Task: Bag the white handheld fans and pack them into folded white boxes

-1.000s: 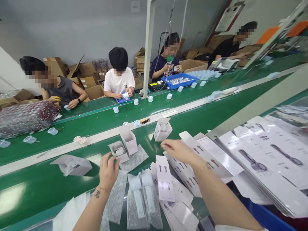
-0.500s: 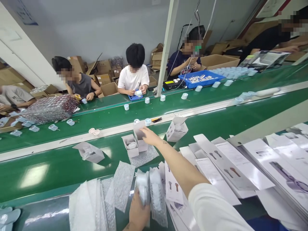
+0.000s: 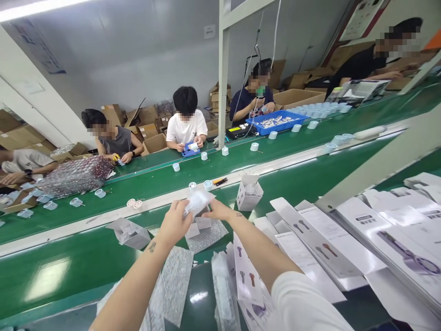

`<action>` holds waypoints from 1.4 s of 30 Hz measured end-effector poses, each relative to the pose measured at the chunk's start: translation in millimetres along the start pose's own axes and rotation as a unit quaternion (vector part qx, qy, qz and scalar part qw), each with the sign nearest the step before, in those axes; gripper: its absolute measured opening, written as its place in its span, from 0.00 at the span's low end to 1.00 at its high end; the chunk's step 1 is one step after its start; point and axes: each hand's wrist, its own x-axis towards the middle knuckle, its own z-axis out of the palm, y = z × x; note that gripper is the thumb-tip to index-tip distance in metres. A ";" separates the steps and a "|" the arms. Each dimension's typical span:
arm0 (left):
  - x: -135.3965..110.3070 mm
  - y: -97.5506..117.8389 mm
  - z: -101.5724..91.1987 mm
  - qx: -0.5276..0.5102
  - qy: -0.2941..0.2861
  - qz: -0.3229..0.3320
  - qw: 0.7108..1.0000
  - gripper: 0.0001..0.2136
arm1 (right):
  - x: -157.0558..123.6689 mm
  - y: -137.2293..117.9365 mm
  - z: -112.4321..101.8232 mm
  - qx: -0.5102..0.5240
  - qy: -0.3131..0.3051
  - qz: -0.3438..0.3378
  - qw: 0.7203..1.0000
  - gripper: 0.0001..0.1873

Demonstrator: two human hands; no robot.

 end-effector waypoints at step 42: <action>-6.9 -59.7 91.2 0.262 -0.081 -0.021 0.961 0.14 | -34.8 -2.9 -18.6 -0.143 -0.049 0.295 0.943 0.17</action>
